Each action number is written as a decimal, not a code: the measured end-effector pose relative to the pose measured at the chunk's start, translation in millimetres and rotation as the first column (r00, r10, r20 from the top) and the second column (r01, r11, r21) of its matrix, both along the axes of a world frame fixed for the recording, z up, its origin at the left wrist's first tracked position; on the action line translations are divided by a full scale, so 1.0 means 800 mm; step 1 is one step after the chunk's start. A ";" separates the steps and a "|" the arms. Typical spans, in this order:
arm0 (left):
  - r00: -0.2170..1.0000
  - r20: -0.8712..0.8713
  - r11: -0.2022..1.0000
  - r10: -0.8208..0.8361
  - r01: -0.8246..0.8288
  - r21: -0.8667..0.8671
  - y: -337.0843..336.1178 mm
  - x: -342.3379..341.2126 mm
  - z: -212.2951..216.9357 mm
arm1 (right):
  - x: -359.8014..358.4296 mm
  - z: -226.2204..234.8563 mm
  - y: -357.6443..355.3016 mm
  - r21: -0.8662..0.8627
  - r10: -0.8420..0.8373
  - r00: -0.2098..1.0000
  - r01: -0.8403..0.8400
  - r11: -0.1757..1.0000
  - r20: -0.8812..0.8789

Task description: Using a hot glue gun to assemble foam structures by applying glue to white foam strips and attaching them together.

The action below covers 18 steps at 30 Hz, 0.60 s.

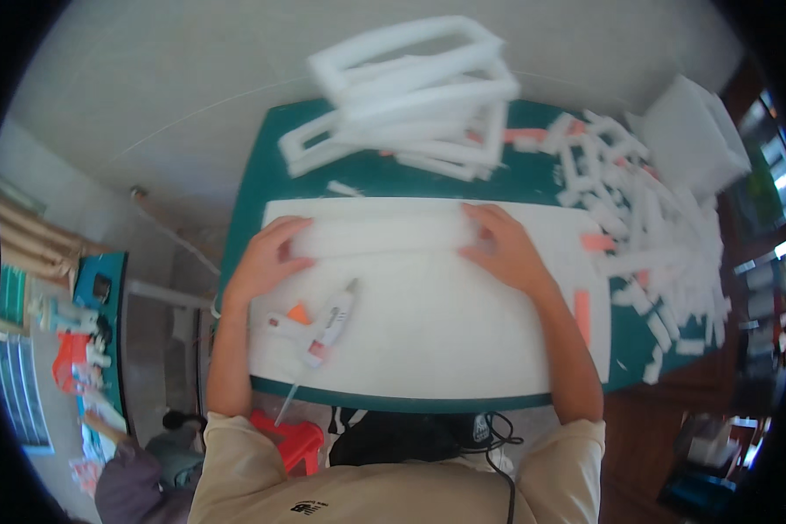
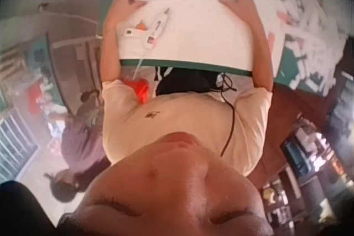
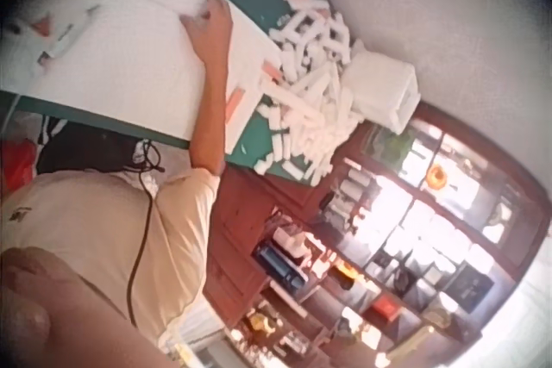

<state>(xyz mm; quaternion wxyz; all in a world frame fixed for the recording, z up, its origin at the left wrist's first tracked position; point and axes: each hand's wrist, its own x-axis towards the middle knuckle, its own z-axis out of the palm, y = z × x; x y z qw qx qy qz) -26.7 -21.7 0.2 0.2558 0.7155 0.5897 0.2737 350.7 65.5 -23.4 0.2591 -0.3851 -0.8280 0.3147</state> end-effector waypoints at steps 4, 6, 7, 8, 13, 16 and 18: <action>0.999 0.036 0.999 -0.032 0.031 0.020 0.009 0.003 -0.011 | 0.000 0.007 -0.002 -0.030 -0.072 0.997 0.073 0.997 0.024; 0.999 0.012 0.998 -0.041 0.040 0.038 0.011 0.002 -0.007 | 0.019 -0.003 0.001 0.052 -0.056 0.998 0.058 0.997 -0.026; 0.999 -0.012 0.998 -0.042 0.043 0.048 0.017 0.008 -0.012 | 0.025 -0.023 0.009 0.134 -0.027 0.997 0.037 0.990 -0.076; 0.999 -0.013 0.997 -0.042 0.043 0.066 0.017 0.008 -0.014 | 0.017 -0.025 0.009 0.053 -0.045 0.996 0.049 0.997 -0.073; 0.999 0.013 0.997 0.046 -0.047 0.057 -0.002 -0.029 -0.018 | -0.021 -0.017 0.012 -0.054 0.057 0.987 -0.065 0.996 -0.150; 1.000 0.025 0.999 0.012 -0.013 0.031 0.017 -0.001 -0.025 | 0.008 -0.013 0.007 -0.069 -0.001 0.997 -0.004 0.998 -0.075; 1.000 0.015 0.999 -0.019 0.018 0.042 0.020 0.003 -0.029 | 0.024 -0.021 0.009 0.142 -0.004 0.999 0.009 0.990 -0.033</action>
